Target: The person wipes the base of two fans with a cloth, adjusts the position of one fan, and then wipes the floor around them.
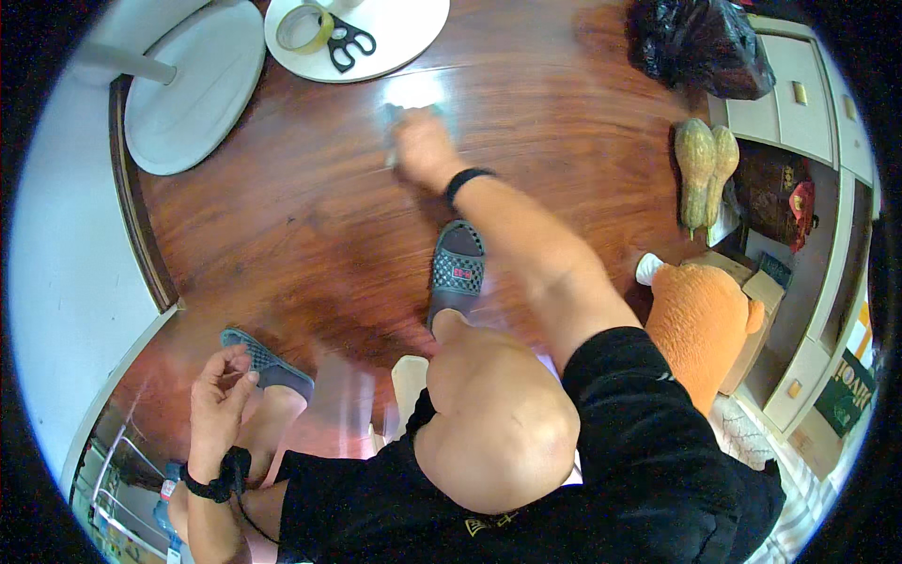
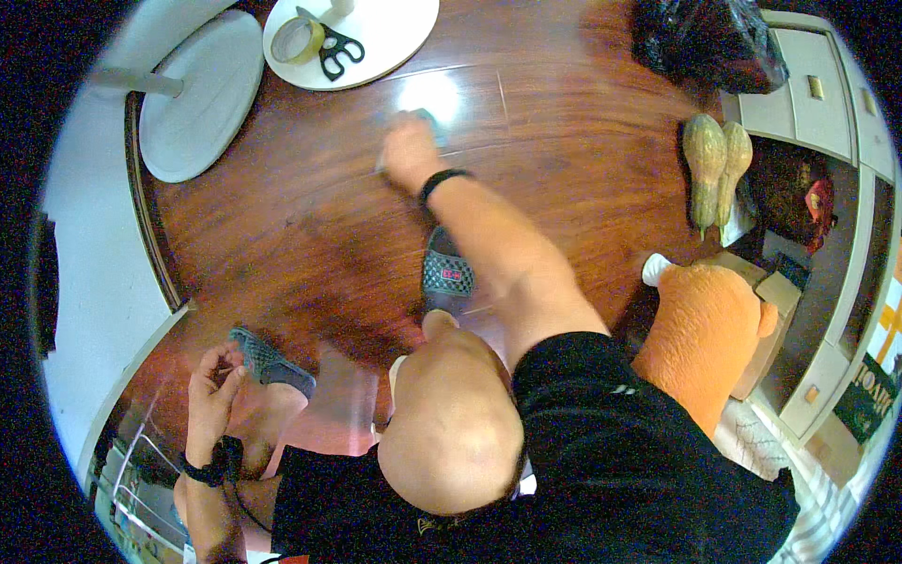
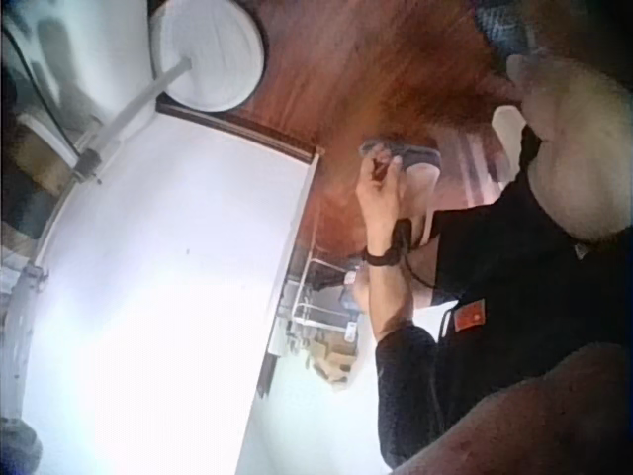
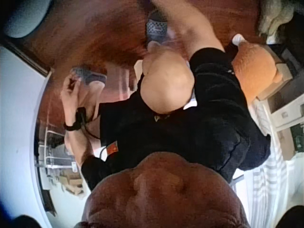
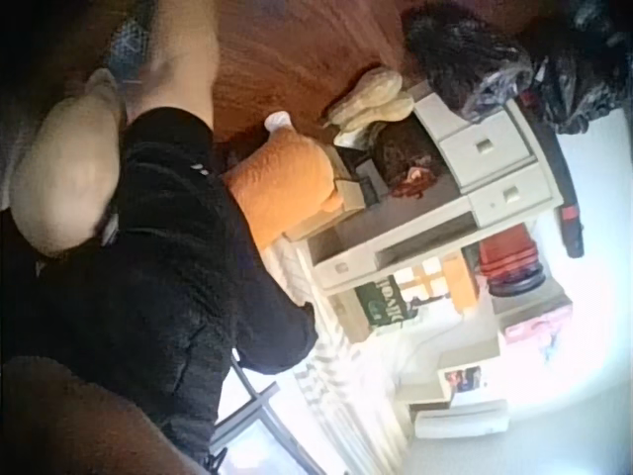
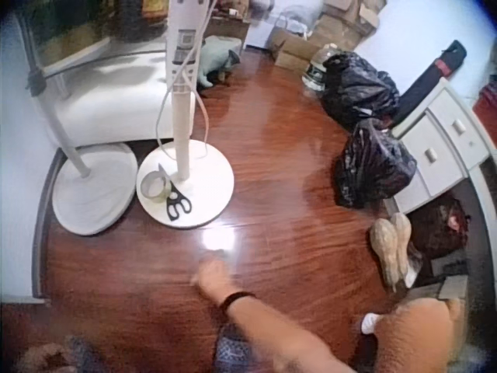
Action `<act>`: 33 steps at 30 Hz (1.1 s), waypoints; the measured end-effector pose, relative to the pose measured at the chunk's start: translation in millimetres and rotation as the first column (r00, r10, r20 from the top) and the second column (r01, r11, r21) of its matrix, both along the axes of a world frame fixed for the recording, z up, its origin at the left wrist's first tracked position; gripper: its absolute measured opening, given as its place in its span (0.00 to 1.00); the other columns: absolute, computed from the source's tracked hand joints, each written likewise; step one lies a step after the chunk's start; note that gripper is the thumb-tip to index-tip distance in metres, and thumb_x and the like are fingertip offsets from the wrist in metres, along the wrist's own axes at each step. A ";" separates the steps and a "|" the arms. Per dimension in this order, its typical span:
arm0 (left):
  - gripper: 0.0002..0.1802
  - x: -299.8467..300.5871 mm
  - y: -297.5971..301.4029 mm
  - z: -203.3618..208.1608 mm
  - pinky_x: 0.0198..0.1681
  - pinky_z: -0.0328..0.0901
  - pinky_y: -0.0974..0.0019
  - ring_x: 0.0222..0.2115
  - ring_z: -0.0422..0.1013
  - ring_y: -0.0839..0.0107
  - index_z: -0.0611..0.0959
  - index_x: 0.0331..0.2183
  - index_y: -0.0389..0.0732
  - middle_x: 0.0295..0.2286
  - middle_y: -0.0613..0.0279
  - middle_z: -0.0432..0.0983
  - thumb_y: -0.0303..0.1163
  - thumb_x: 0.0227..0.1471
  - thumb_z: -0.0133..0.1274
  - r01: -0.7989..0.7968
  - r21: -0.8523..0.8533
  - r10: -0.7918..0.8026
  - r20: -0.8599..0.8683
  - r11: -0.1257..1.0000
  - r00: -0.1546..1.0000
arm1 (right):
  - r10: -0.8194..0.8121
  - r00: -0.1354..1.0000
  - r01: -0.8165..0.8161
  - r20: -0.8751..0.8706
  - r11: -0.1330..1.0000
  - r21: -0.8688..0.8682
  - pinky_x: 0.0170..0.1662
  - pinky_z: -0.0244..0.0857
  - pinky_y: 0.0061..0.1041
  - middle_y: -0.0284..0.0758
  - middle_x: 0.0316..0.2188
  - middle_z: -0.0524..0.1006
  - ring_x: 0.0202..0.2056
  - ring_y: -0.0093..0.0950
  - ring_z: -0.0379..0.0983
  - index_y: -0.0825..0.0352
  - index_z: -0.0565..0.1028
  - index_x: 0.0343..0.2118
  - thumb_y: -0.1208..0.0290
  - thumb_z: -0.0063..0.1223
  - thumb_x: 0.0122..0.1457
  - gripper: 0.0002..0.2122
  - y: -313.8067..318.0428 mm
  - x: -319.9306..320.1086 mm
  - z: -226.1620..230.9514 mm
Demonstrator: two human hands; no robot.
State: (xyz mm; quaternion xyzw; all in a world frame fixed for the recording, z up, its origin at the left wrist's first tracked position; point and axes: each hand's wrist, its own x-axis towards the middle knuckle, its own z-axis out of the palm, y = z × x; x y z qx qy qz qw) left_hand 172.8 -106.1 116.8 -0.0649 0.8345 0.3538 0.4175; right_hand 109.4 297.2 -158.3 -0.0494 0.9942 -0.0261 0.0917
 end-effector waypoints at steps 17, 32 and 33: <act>0.24 -12.2 17.8 18.7 0.49 0.67 0.65 0.43 0.73 0.71 0.79 0.51 0.36 0.42 0.59 0.79 0.17 0.51 0.57 0.063 0.047 -0.060 -0.067 0.997 0.996 | -0.081 0.990 0.083 -0.112 0.996 0.020 0.52 0.67 0.47 0.41 0.56 0.73 0.54 0.39 0.71 0.61 0.78 0.49 0.68 0.42 0.62 0.16 24.0 1.8 -1.1; 0.24 7.1 6.1 43.2 0.49 0.69 0.61 0.44 0.76 0.59 0.79 0.50 0.35 0.42 0.50 0.80 0.21 0.48 0.62 0.097 0.036 -0.089 -0.173 0.995 0.981 | 0.413 0.910 -0.414 -0.031 0.910 -0.039 0.60 0.58 0.49 0.43 0.62 0.66 0.61 0.45 0.62 0.63 0.77 0.52 0.63 0.50 0.60 0.19 -91.3 90.6 18.1; 0.24 5.8 8.9 42.2 0.49 0.69 0.61 0.44 0.76 0.58 0.79 0.49 0.35 0.42 0.49 0.80 0.23 0.48 0.63 0.102 0.077 -0.085 -0.199 0.992 0.976 | 0.513 0.858 -0.507 0.010 0.851 -0.138 0.60 0.58 0.47 0.42 0.63 0.66 0.62 0.44 0.61 0.63 0.76 0.53 0.63 0.51 0.59 0.20 -103.2 115.9 19.7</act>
